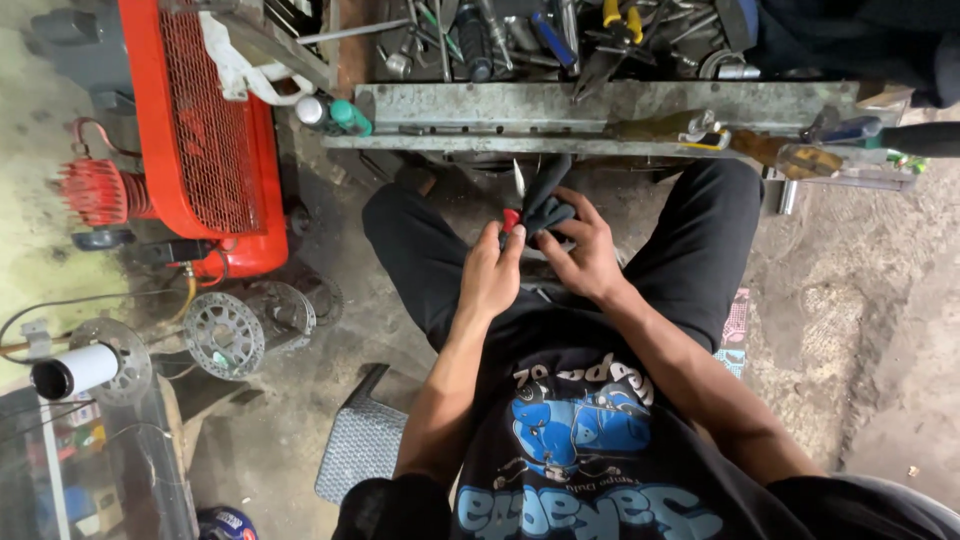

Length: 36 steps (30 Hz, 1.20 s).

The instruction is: The person sits on the floor and wipes a pair of red-handled pliers with a dark cloth. They then pick up a pair of green-handled pliers and wipe them with the same cloth.

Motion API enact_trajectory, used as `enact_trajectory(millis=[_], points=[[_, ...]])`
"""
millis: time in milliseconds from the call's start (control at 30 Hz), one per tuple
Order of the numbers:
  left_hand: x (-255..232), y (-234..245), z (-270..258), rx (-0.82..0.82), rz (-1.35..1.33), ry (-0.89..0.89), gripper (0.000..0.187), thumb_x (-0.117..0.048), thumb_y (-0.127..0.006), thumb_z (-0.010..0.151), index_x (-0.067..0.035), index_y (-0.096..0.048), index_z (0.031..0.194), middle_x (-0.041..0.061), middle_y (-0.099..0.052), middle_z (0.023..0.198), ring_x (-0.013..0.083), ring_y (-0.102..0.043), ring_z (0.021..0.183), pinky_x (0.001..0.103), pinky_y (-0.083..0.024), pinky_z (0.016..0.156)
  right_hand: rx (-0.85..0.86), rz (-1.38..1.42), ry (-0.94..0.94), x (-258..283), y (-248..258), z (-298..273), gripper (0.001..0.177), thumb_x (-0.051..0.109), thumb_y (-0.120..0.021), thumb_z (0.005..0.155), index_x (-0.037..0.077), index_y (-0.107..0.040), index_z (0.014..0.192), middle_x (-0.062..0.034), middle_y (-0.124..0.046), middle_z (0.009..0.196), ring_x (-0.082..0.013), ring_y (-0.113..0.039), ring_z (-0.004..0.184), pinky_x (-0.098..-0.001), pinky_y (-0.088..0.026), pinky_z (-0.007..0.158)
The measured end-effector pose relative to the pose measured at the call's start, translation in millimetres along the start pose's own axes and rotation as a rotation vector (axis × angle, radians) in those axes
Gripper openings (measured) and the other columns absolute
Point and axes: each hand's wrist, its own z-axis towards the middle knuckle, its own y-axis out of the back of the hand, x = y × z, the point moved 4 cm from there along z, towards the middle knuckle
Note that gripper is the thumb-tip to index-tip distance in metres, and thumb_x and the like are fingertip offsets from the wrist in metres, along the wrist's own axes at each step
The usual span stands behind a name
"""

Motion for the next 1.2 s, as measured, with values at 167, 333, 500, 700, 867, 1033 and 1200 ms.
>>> enact_trajectory(millis=[167,333,500,700,867,1033,1200], points=[[-2.4,-8.4,-4.8,-0.01,-0.091,-0.065,0.045,-0.045,-0.05,0.104,-0.002,-0.06,0.112,0.026,-0.07,0.105,0.045,-0.067,0.1,0.049,-0.052,0.082,-0.18,-0.109,-0.045,20.0,1.7,6.0,0.032,0.009,-0.079,0.085,0.003,-0.071,0.115,-0.024,-0.059,0.14,-0.0408,-0.068,0.117,-0.0421,-0.056,0.097],[-1.7,-22.8,-7.0,-0.031,-0.098,-0.08,0.046,-0.047,-0.047,0.104,-0.003,-0.058,0.113,0.026,-0.07,0.105,0.0456,-0.067,0.099,0.05,-0.052,0.08,-0.166,-0.205,-0.017,27.8,7.3,12.7,0.042,0.01,-0.081,0.085,-0.001,-0.067,0.123,-0.0297,-0.054,0.142,-0.0477,-0.063,0.12,-0.0462,-0.054,0.099],[-6.9,-24.9,-7.5,0.094,-0.025,0.005,0.044,-0.046,-0.047,0.104,-0.004,-0.055,0.111,0.027,-0.07,0.097,0.0482,-0.066,0.095,0.054,-0.05,0.075,-0.109,-0.213,-0.082,10.0,2.8,9.2,0.037,0.01,-0.074,0.089,-0.003,-0.062,0.121,-0.0299,-0.055,0.132,-0.0493,-0.063,0.101,-0.0495,-0.056,0.083],[14.0,-35.3,-8.3,0.061,-0.124,-0.053,0.043,-0.045,-0.05,0.105,-0.002,-0.056,0.106,0.024,-0.069,0.091,0.0438,-0.067,0.086,0.05,-0.05,0.07,-0.132,-0.321,0.089,12.7,2.5,7.4,0.027,0.012,-0.078,0.085,0.0,-0.063,0.105,-0.025,-0.061,0.122,-0.0441,-0.066,0.089,-0.0469,-0.057,0.072],[20.2,-33.3,-15.4,0.095,-0.135,0.003,0.043,-0.044,-0.05,0.104,-0.002,-0.055,0.103,0.021,-0.068,0.085,0.039,-0.068,0.08,0.047,-0.05,0.068,-0.057,-0.283,0.158,7.9,3.2,1.9,0.021,0.013,-0.075,0.087,0.0,-0.064,0.099,-0.0247,-0.062,0.121,-0.0427,-0.066,0.085,-0.0457,-0.057,0.07],[21.1,-33.0,-13.7,0.114,-0.157,0.037,0.044,-0.045,-0.051,0.103,-0.002,-0.055,0.1,0.022,-0.068,0.081,0.0388,-0.068,0.077,0.047,-0.05,0.068,0.028,-0.295,0.115,-3.7,3.1,4.8,0.02,0.017,-0.077,0.086,0.0,-0.067,0.091,-0.0228,-0.063,0.116,-0.0417,-0.065,0.077,-0.0463,-0.054,0.064],[20.5,-21.8,-11.9,0.05,-0.108,-0.043,0.046,-0.047,-0.051,0.106,-0.002,-0.06,0.105,0.019,-0.068,0.087,0.0369,-0.066,0.083,0.045,-0.05,0.068,0.145,-0.499,0.338,-36.0,2.9,-6.4,0.012,0.012,-0.068,0.087,0.0,-0.07,0.088,-0.0112,-0.063,0.086,-0.0362,-0.063,0.074,-0.0446,-0.049,0.057]])
